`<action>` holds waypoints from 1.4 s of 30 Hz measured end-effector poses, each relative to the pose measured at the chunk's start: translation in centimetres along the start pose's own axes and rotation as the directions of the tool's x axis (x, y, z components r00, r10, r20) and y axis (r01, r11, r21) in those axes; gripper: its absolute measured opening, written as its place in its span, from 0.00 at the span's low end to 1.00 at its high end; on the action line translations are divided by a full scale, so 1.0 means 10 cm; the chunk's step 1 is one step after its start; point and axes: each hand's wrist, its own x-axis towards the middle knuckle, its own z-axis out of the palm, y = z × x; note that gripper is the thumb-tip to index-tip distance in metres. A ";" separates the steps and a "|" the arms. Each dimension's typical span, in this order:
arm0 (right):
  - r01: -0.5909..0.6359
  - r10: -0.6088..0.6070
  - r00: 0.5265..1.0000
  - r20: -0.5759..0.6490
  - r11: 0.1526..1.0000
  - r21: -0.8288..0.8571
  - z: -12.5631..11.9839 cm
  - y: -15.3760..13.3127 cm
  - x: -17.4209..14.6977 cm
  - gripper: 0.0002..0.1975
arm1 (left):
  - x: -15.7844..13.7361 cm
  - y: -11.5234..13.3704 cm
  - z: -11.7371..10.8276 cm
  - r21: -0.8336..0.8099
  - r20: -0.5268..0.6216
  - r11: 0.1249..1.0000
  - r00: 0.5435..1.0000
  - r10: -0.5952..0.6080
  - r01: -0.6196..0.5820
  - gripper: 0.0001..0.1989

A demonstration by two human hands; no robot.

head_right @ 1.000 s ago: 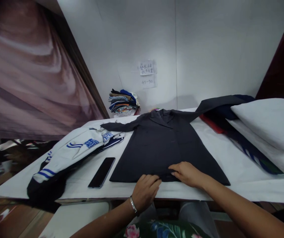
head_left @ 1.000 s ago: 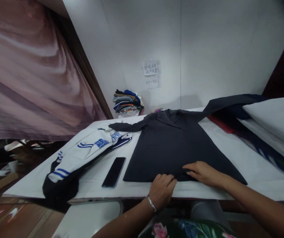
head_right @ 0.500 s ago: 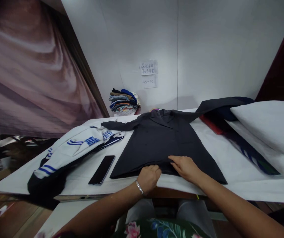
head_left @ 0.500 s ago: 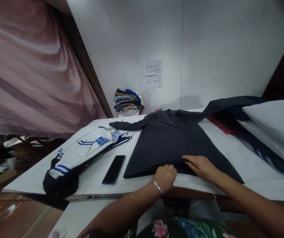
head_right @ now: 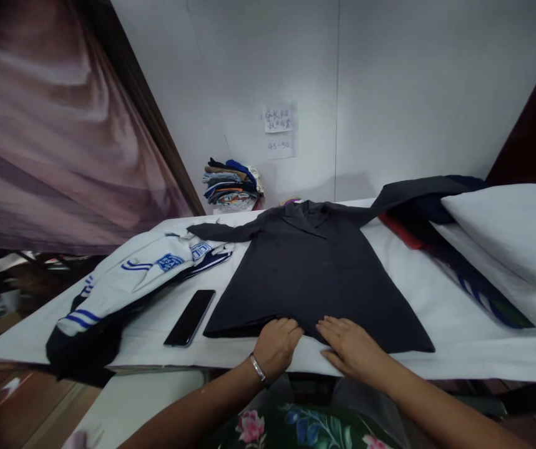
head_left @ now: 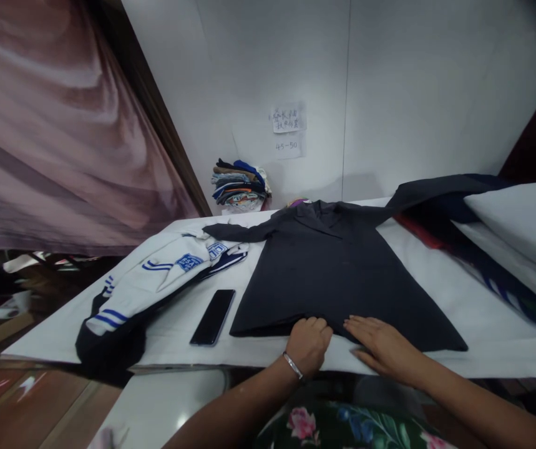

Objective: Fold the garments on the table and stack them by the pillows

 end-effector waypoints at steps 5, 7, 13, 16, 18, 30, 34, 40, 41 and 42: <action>0.008 -0.009 0.999 -0.049 1.000 -0.018 0.06 0.01 0.01 0.23 | -0.05 0.02 0.03 -0.019 0.004 1.000 1.000 0.010 -0.010 0.06; 0.025 -0.025 0.997 -0.067 1.000 -0.004 0.06 0.03 0.01 0.24 | -0.07 0.03 0.03 -0.028 0.004 1.000 1.000 -0.003 0.003 0.06; 0.053 -0.052 0.998 -0.041 0.998 0.026 0.05 0.02 -0.06 0.23 | -0.13 0.05 0.11 -0.055 0.029 0.998 0.999 0.025 -0.024 0.06; 0.049 -0.049 0.998 -0.039 0.999 0.015 0.08 0.01 -0.10 0.23 | -0.15 0.05 0.16 -0.055 0.007 0.998 1.000 0.021 -0.021 0.05; 0.058 -0.057 0.998 -0.036 0.998 0.013 0.08 0.01 -0.10 0.23 | -0.18 0.03 0.18 -0.061 -0.001 0.997 0.999 0.037 -0.037 0.04; 0.075 -0.075 0.997 0.007 0.997 -0.001 0.06 0.04 -0.15 0.26 | -0.38 -0.10 0.16 -0.044 -0.017 0.999 1.000 -0.023 0.022 0.07; 0.067 -0.068 0.997 -0.028 0.996 -0.056 0.24 0.02 -0.24 0.21 | -0.44 -0.05 0.12 -0.086 -0.098 0.986 0.986 0.136 -0.145 0.06; 0.026 -0.028 0.999 -0.042 0.998 -0.048 0.34 -0.02 -0.25 0.20 | -0.34 -0.13 0.04 -0.129 -0.193 0.985 0.977 0.090 -0.116 0.18; 0.013 -0.013 1.000 -0.025 0.999 -0.033 0.32 -0.03 -0.26 0.20 | -0.32 -0.17 0.05 -0.151 -0.153 0.986 0.987 0.041 -0.065 0.22; -0.001 0.001 1.000 -0.001 1.000 -0.013 0.29 -0.04 -0.26 0.21 | -0.31 -0.20 0.06 -0.179 -0.107 0.984 0.994 0.002 -0.021 0.25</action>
